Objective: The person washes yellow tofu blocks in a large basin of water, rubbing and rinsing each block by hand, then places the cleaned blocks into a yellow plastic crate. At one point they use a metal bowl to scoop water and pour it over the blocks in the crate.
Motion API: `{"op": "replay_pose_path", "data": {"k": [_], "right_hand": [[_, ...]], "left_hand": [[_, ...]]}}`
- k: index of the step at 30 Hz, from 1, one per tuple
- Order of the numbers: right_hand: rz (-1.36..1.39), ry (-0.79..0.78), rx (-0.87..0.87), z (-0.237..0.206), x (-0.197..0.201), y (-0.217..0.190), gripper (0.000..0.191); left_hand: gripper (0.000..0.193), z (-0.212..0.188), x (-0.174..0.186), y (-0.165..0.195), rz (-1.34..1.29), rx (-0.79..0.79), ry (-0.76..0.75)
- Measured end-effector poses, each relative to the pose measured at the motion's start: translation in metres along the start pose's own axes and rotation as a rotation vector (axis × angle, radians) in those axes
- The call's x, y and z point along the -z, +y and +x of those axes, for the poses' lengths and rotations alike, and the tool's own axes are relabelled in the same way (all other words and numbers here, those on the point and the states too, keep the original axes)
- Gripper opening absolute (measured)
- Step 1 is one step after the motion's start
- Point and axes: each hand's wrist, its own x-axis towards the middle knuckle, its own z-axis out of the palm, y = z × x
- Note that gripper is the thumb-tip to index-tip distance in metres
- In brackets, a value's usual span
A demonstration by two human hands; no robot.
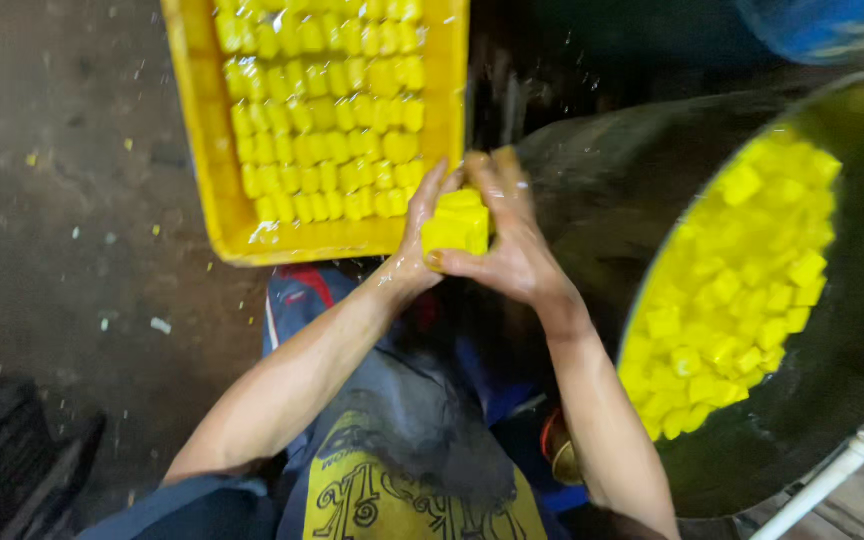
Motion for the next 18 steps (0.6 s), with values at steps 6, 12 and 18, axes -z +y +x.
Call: {"op": "replay_pose_path", "data": {"k": [6, 12, 18], "right_hand": [[0.705, -0.439, -0.766, 0.079, -0.106, 0.033, 0.073], [-0.174, -0.542, -0.955, 0.108, -0.182, 0.011, 0.095], [0.088, -0.268, -0.706, 0.071, -0.141, 0.050, 0.081]], "left_hand": [[0.097, 0.011, 0.051, 0.084, 0.057, 0.203, 0.377], [0.098, 0.029, 0.105, 0.111, 1.196, 0.432, 0.400], [0.078, 0.041, 0.093, 0.073, 1.516, 0.501, 0.446]]}}
